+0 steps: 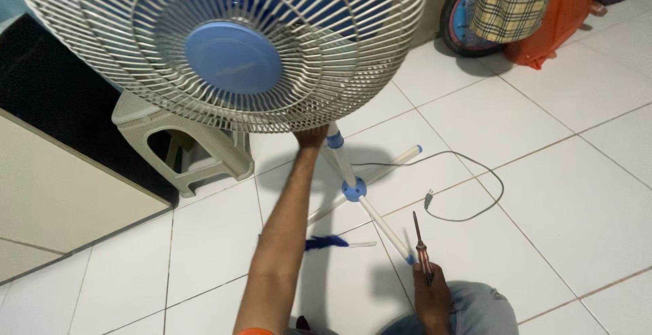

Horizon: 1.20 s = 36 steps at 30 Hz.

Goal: The person disassembles a standing electric fan by removing the head from the stand, detaching the stand legs, unscrewing the front grille, removing the fan blades, and detaching the rear grille. The person then uses a duster to clean the exposed motor housing.

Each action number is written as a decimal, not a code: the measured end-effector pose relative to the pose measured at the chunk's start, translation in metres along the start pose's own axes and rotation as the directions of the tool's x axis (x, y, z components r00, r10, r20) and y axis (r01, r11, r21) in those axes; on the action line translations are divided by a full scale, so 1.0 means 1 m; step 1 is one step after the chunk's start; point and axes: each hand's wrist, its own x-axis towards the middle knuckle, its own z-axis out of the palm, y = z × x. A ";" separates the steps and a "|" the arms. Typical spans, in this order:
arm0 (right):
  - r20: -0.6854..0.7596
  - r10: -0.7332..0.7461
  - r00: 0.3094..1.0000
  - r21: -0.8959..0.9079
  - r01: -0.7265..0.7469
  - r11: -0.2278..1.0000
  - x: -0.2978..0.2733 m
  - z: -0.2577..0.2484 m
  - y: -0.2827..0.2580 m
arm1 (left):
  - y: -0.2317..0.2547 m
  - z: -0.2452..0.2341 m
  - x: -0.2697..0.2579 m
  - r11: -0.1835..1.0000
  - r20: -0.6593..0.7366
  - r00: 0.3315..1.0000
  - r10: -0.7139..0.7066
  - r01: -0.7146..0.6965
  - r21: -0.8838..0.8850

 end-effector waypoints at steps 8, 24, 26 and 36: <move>0.032 0.020 0.999 0.053 -0.022 0.998 -0.010 -0.010 -0.020 | -0.053 -0.047 0.037 -0.454 0.513 0.850 0.121 0.507 -0.733; 0.031 -0.009 0.999 0.084 0.006 0.996 -0.027 -0.007 -0.048 | -0.067 -0.136 0.107 -0.389 0.803 0.521 0.290 0.831 -0.398; 0.084 -0.007 0.996 0.098 -0.002 0.995 -0.026 -0.008 -0.054 | -0.065 -0.140 0.102 -0.388 0.811 0.508 0.292 0.837 -0.385; -0.069 -0.652 0.755 0.083 0.655 0.751 0.007 -0.026 -0.126 | -0.061 -0.151 0.073 -0.452 0.743 0.568 0.354 0.799 -0.396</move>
